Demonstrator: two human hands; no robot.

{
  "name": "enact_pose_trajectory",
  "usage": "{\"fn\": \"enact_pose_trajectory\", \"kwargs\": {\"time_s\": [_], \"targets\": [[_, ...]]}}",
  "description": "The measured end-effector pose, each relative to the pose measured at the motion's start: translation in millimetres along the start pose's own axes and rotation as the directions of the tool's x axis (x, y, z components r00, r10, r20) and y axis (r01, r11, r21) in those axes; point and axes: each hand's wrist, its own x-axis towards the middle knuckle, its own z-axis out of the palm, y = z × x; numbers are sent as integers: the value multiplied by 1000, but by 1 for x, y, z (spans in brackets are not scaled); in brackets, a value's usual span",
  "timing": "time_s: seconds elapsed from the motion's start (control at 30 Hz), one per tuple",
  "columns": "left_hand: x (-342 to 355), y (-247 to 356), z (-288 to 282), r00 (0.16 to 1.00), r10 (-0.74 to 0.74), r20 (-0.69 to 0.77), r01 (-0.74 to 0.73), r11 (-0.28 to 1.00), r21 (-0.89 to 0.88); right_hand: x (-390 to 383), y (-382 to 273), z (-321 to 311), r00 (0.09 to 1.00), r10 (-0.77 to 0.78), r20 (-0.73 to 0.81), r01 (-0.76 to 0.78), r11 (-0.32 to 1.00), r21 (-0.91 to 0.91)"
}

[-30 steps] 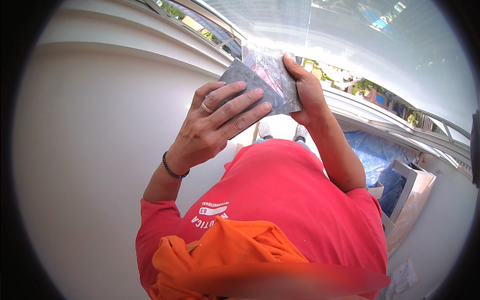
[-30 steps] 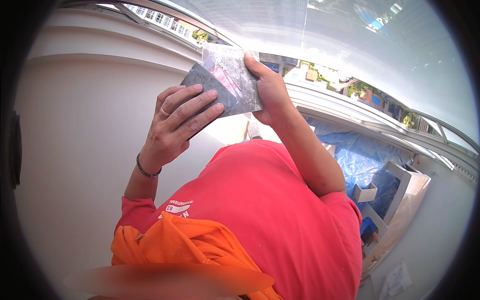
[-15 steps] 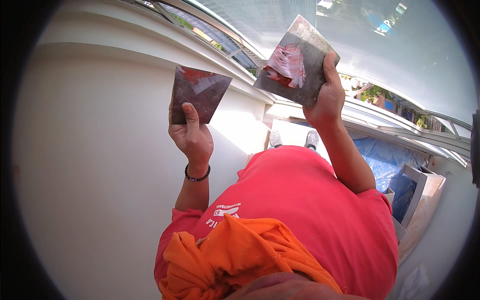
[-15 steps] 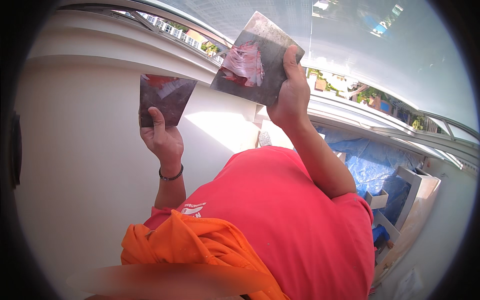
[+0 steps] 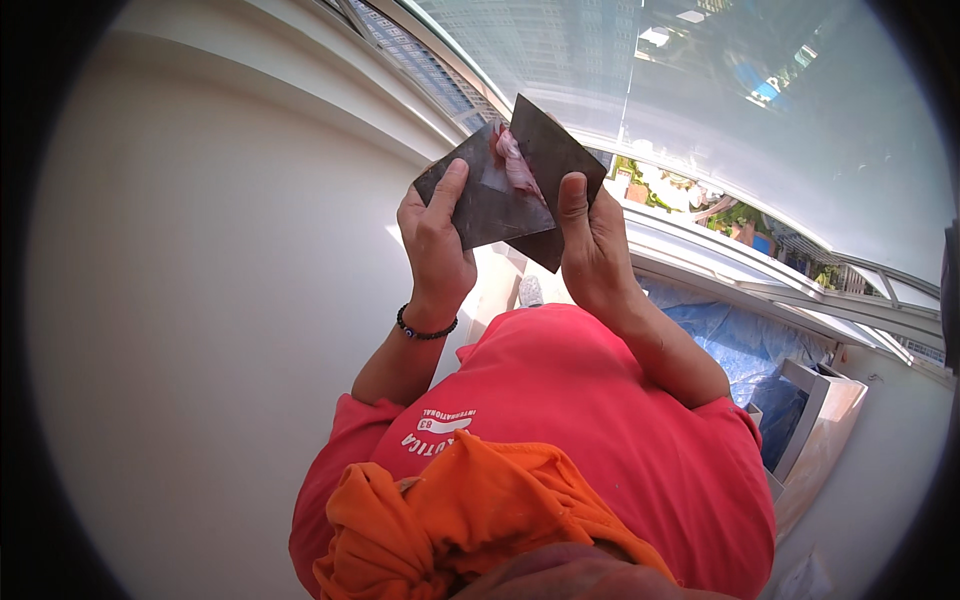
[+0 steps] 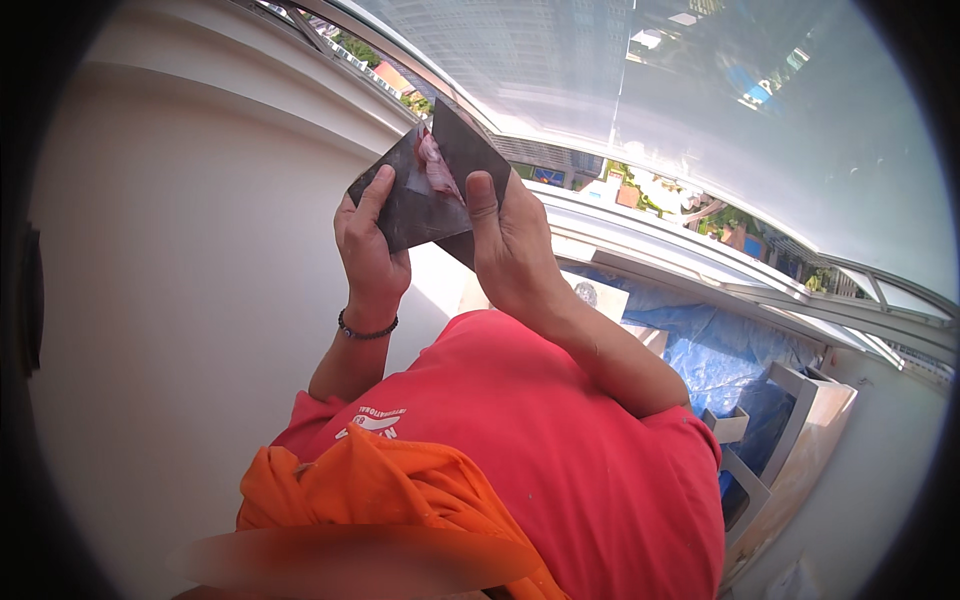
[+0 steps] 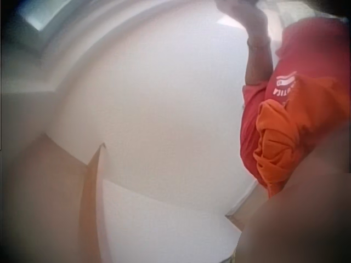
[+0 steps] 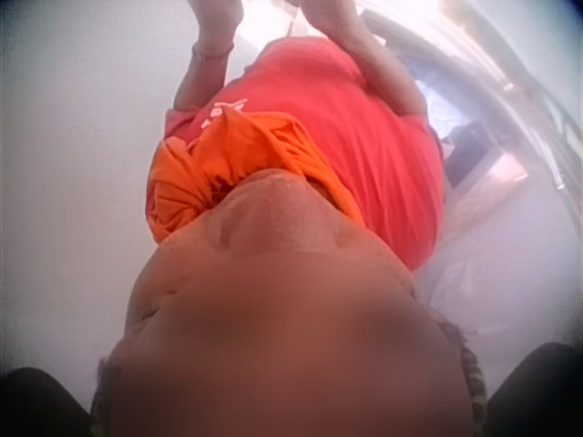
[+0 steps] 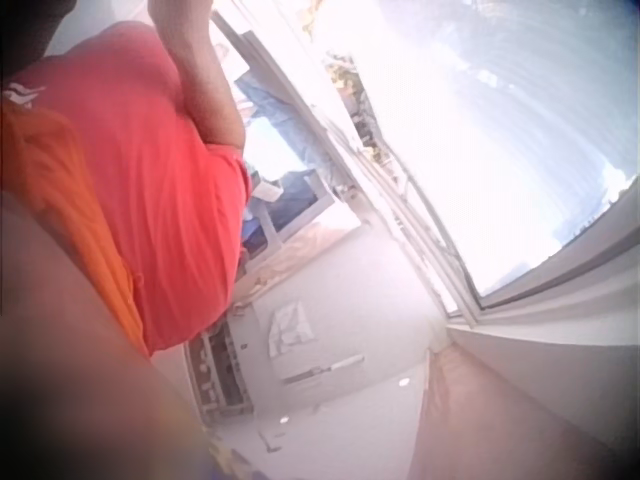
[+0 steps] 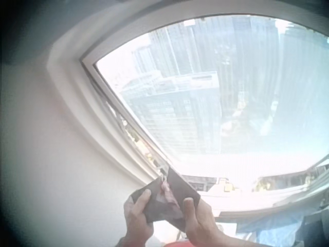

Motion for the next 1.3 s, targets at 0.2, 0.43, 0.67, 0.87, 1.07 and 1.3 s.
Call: {"fn": "enact_pose_trajectory", "kwargs": {"time_s": [0.2, 0.43, 0.67, 0.87, 1.07, 1.3], "targets": [[-4, 27, -18, 965, -32, -258, -155, 725, -671, -17, 6, -8, 979, 199, 51, -203, 889, 410], [-22, 43, -4, 686, 636, 354, -662, 747, -60, 5, 15, -19, 902, 366, 231, -333, 248, 910], [-13, 4, -4, 753, 541, 376, -628, 762, 161, 10, 14, -29, 892, 436, 118, -312, 405, 859], [-2, -1, -18, 865, 470, 176, -502, 826, 258, 12, 15, -40, 946, 242, -215, 30, 596, 802], [-4, 37, 21, 896, 434, 97, -442, 842, 309, 10, 36, 0, 903, -161, -398, 384, 719, 580], [3, 46, 38, 849, 489, 198, -528, 800, 285, 11, 39, 11, 861, -236, -450, 418, 833, 362]]}}
